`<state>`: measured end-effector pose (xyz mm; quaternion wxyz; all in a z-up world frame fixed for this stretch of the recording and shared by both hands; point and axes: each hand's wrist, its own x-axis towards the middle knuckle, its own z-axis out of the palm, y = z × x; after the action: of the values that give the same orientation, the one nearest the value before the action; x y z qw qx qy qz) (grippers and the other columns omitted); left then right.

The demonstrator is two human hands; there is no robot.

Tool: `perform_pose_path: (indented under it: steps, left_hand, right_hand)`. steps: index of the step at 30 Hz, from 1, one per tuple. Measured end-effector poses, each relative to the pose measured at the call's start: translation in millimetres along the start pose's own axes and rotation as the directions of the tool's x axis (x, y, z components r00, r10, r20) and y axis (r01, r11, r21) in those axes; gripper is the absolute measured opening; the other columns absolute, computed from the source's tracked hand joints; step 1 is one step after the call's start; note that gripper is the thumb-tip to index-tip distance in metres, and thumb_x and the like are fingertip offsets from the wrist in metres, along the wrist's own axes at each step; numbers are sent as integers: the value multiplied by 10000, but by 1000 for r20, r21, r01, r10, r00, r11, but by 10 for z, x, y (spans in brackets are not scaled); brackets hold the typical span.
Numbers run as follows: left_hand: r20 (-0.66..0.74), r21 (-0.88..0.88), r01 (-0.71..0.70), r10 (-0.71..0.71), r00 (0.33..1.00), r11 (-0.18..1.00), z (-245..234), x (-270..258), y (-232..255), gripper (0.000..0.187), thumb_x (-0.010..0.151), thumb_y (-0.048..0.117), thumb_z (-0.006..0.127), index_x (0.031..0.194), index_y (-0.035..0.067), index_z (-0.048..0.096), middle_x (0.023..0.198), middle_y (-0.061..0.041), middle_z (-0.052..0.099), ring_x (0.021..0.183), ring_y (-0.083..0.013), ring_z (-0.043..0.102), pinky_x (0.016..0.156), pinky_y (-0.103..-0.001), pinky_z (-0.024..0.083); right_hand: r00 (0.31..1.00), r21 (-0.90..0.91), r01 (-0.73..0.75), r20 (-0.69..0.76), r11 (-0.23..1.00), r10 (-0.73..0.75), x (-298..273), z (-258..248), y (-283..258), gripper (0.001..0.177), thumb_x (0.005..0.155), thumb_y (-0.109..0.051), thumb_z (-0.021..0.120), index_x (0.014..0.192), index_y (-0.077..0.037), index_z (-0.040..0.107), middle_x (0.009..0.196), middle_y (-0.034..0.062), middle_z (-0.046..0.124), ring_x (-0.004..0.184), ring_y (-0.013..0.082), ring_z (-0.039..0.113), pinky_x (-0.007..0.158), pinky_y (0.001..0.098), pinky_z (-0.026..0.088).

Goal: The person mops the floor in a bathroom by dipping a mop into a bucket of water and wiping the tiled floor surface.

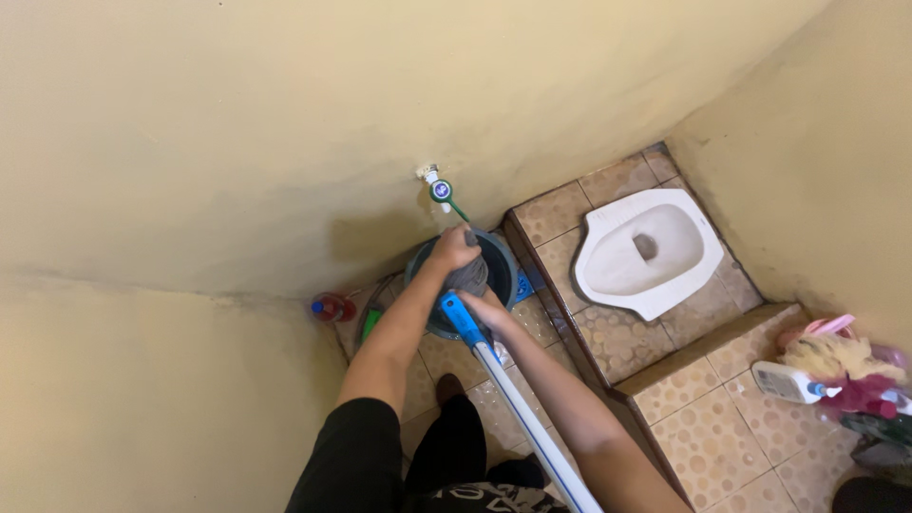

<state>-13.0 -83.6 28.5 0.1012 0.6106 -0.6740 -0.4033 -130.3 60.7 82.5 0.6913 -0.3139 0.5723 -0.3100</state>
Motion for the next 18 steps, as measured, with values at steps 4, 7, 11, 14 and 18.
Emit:
perform_pose_path:
  steps: [4, 7, 11, 14, 18]
  left_hand:
    - [13, -438, 102, -107, 994, 893, -189, -258, -10, 817, 942, 466, 734, 1508, 29, 341, 1532, -291, 357, 1450, -408, 344, 1180, -459, 311]
    - [138, -562, -51, 154, 978, 825, -274, -784, 176, 672, 1064, 396, 553, 1599, 44, 349, 1699, -244, 246, 1596, -385, 176, 1267, -446, 164]
    - [178, -393, -422, 518, 837, 817, -321, -1850, 946, 792, 839, 152, 716, 1556, 156, 382, 1654, -270, 220, 1532, -467, 140, 1185, -532, 171]
    - [299, -112, -417, 431, 852, 902, -111, -2126, 1476, 824, 745, 85, 808, 1494, 235, 499, 1641, -290, 183, 1485, -532, 134, 1102, -596, 166]
    - [-79, -55, -579, 574, 815, 814, 537, -1920, 1421, 390, 764, 37, 708, 1124, 153, 614, 1458, -239, 499, 1359, -475, 480, 1108, -545, 391]
  right_hand:
    - [994, 284, -104, 66, 953, 89, -135, -351, 84, 480, 956, -449, 671, 1164, -16, 672, 943, 99, 727, 782, 194, 690, 710, 346, 563]
    - [992, 477, -125, 32, 870, 125, -136, -651, 216, 581, 953, -559, 471, 1095, -32, 671, 874, 154, 719, 738, 269, 701, 699, 404, 582]
    - [983, 693, 149, -179, 705, -32, -190, -931, 297, 554, 1042, -446, 380, 1306, -8, 594, 1140, 192, 682, 949, 287, 711, 854, 419, 632]
    - [987, 643, 104, -163, 759, 3, -622, -1034, 239, 507, 981, -392, 432, 1371, -78, 517, 1175, 165, 641, 943, 298, 689, 846, 452, 607]
    - [991, 332, -37, -110, 942, 78, -1602, -1098, -59, 668, 860, -284, 537, 1501, -219, 362, 1243, 112, 559, 932, 318, 646, 832, 520, 557]
